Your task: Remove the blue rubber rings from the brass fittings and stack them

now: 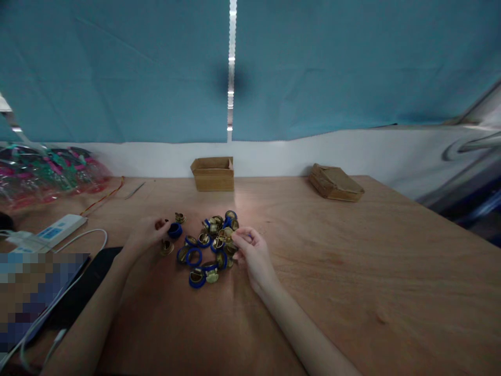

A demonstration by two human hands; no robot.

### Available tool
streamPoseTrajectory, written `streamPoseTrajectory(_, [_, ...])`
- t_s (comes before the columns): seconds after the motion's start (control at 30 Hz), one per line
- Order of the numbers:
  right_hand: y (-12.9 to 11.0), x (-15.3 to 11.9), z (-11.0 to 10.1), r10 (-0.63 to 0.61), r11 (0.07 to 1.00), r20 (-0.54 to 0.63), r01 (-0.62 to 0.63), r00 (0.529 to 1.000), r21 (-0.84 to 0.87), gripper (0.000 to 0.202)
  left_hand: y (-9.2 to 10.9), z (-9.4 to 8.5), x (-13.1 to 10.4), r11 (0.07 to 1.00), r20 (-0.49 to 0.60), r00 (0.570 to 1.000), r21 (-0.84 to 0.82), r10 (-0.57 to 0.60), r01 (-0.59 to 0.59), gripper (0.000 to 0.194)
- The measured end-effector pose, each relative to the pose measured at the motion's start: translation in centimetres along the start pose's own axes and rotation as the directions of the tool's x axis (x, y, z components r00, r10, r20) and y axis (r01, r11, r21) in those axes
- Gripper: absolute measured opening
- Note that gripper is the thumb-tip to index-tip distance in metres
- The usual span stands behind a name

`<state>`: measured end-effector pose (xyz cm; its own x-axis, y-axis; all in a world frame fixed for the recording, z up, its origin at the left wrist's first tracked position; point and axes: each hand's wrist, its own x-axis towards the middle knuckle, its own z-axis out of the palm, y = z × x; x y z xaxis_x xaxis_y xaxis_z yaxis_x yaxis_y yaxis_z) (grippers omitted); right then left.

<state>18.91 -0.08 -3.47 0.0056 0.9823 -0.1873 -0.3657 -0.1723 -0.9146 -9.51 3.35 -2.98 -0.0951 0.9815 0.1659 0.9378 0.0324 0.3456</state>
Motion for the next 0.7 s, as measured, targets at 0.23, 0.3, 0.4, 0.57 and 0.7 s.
streamPoseTrajectory(0.23, [0.1, -0.8, 0.9, -0.327, 0.914, 0.059, 0.332, 0.943, -0.235, 0.023, 6.1, 0.0, -2.8, 0.899, -0.112, 0.973, -0.373, 0.204, -0.231, 0.042])
streamPoseTrajectory(0.3, [0.3, -1.2, 0.9, -0.464, 0.786, 0.109, 0.465, 0.879, -0.408, 0.014, 8.3, 0.4, -4.4, 0.824, -0.031, 0.954, -0.496, 0.299, -0.274, 0.043])
streamPoseTrajectory(0.4, [0.6, -2.0, 0.7, -0.648, 0.457, 0.261, 0.639, 0.716, -0.618, 0.008, 10.7, 1.4, -6.5, 0.746, 0.019, 0.921, -0.593, 0.390, -0.304, 0.035])
streamPoseTrajectory(0.57, [0.8, -2.8, 0.5, -0.704, 0.088, 0.543, 0.815, 0.458, -0.572, 0.021, 11.6, 2.6, -8.0, 0.688, -0.028, 0.935, -0.669, 0.353, -0.280, 0.029])
streamPoseTrajectory(0.7, [0.8, -2.7, 0.5, -0.716, 0.028, 0.591, 0.860, 0.373, -0.509, 0.027, 11.5, 2.5, -8.1, 0.522, 0.019, 0.956, -0.840, 0.294, -0.144, 0.036])
